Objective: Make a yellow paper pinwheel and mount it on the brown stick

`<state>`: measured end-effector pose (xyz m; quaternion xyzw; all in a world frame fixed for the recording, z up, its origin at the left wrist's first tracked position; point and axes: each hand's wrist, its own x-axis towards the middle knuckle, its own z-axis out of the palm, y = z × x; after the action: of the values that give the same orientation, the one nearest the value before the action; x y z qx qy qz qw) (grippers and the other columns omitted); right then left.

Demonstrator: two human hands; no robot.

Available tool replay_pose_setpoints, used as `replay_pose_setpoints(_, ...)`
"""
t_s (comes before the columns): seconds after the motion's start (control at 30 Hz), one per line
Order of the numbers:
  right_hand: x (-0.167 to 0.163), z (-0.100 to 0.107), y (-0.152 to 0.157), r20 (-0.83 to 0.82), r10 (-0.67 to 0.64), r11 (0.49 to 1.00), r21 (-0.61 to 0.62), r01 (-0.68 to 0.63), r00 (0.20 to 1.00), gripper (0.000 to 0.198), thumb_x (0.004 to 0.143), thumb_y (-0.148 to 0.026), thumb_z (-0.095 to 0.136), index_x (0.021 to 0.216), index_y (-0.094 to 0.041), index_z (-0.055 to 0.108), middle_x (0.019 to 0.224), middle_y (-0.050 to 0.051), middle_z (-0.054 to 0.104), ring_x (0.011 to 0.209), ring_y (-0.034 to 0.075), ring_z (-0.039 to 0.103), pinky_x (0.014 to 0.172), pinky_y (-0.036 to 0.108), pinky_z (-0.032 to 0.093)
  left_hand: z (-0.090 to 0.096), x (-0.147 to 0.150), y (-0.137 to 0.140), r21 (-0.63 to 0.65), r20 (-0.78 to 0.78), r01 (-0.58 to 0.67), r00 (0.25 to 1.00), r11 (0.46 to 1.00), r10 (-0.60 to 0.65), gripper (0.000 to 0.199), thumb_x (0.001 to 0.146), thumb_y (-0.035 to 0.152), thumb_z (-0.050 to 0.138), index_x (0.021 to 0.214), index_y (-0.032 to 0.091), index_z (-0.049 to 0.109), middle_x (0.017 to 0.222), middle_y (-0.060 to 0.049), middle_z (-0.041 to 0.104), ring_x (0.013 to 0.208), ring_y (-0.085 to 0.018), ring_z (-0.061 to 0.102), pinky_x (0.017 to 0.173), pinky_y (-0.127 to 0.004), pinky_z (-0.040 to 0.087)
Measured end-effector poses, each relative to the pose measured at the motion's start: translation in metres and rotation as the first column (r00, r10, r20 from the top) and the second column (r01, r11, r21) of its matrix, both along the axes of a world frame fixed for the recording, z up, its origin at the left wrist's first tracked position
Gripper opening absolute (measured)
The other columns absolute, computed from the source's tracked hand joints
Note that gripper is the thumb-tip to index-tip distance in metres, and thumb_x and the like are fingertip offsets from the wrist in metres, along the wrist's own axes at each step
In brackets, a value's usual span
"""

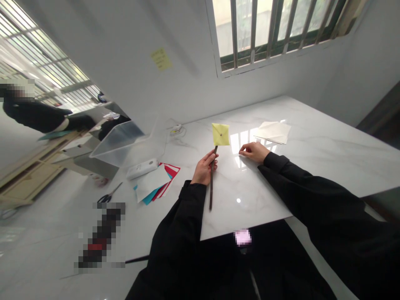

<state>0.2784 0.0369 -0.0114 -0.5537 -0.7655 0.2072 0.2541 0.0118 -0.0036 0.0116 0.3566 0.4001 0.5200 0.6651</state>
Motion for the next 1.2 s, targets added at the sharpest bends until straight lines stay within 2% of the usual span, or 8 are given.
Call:
replay_pose_setpoints(0.17,-0.03,0.006,-0.015,-0.199,0.174,0.979,-0.071,-0.192,0.964,0.049,0.09,-0.057,0.058,0.093,-0.014,0.08,0.057,-0.002,0.051,0.056,0.012,0.041,0.059,0.027,0.029,0.003,0.0,-0.001,-0.029,0.117,0.007,0.993,1.0,-0.004,0.037,0.071,0.019,0.088,0.106,0.02,0.075,0.096,-0.002,0.073,0.071,-0.007,0.061,0.059,-0.018,0.044)
replay_pose_setpoints(0.33,-0.053,0.014,-0.028,-0.366,0.383,0.857,-0.203,-0.474,0.848,0.059,0.095,-0.063,0.052,0.106,-0.012,0.079,0.064,0.0,0.055,0.058,0.011,0.042,0.058,0.027,0.029,0.001,0.002,0.001,-0.065,0.143,-0.035,0.989,0.997,0.044,0.024,0.074,0.009,0.084,0.093,0.017,0.072,0.089,0.0,0.073,0.068,-0.005,0.062,0.063,-0.016,0.047)
replay_pose_setpoints(0.43,-0.06,0.016,-0.021,-0.393,0.457,0.795,-0.221,-0.564,0.798,0.057,0.096,-0.061,0.053,0.108,-0.012,0.08,0.065,-0.001,0.052,0.058,0.01,0.039,0.057,0.027,0.027,0.001,0.003,0.002,-0.077,0.14,-0.088,0.985,0.993,0.099,0.021,0.075,0.007,0.083,0.09,0.016,0.071,0.087,0.0,0.072,0.067,-0.004,0.062,0.065,-0.014,0.048)
replay_pose_setpoints(0.53,-0.061,0.017,-0.006,-0.398,0.48,0.741,-0.293,-0.605,0.782,0.054,0.093,-0.061,0.059,0.101,-0.011,0.079,0.063,-0.003,0.048,0.056,0.009,0.035,0.055,0.026,0.025,0.002,0.002,0.004,-0.103,0.129,-0.135,0.981,0.986,0.148,0.018,0.078,0.005,0.08,0.089,0.015,0.07,0.085,0.0,0.072,0.065,-0.004,0.062,0.063,-0.013,0.049)
replay_pose_setpoints(0.7,-0.059,0.019,0.002,-0.487,0.49,0.584,-0.433,-0.687,0.723,0.057,0.089,-0.065,0.062,0.095,-0.01,0.075,0.057,-0.006,0.043,0.052,0.008,0.034,0.053,0.026,0.023,0.005,-0.004,0.009,-0.209,0.216,-0.164,0.954,0.964,0.209,0.009,0.083,0.007,0.073,0.087,0.014,0.07,0.084,-0.003,0.071,0.067,-0.006,0.063,0.062,-0.014,0.051)
replay_pose_setpoints(0.9,-0.057,0.022,-0.015,-0.433,0.547,0.544,-0.466,-0.698,0.716,0.054,0.087,-0.062,0.067,0.09,-0.009,0.075,0.06,-0.002,0.054,0.057,0.009,0.043,0.058,0.026,0.031,0.004,-0.014,0.014,-0.246,0.32,-0.209,0.904,0.947,0.283,0.002,0.088,0.015,0.07,0.087,0.017,0.069,0.08,-0.002,0.065,0.067,-0.009,0.061,0.061,-0.018,0.052)
replay_pose_setpoints(1.0,-0.056,0.024,-0.019,-0.426,0.557,0.533,-0.475,-0.7,0.713,0.055,0.089,-0.063,0.064,0.09,-0.009,0.074,0.061,-0.002,0.054,0.057,0.009,0.043,0.059,0.026,0.032,0.003,-0.013,0.014,-0.218,0.306,-0.199,0.916,0.955,0.261,0.014,0.085,0.018,0.076,0.098,0.019,0.072,0.082,-0.001,0.065,0.069,-0.01,0.061,0.062,-0.019,0.051)
replay_pose_setpoints(1.2,-0.057,0.025,-0.018,-0.394,0.633,0.459,-0.502,-0.733,0.666,0.062,0.091,-0.067,0.059,0.097,-0.007,0.075,0.061,-0.003,0.05,0.057,0.009,0.04,0.059,0.026,0.03,0.0,-0.012,0.012,-0.102,0.271,-0.211,0.934,0.972,0.231,0.028,0.083,0.02,0.081,0.109,0.025,0.072,0.088,0.0,0.07,0.072,-0.01,0.063,0.068,-0.021,0.05)
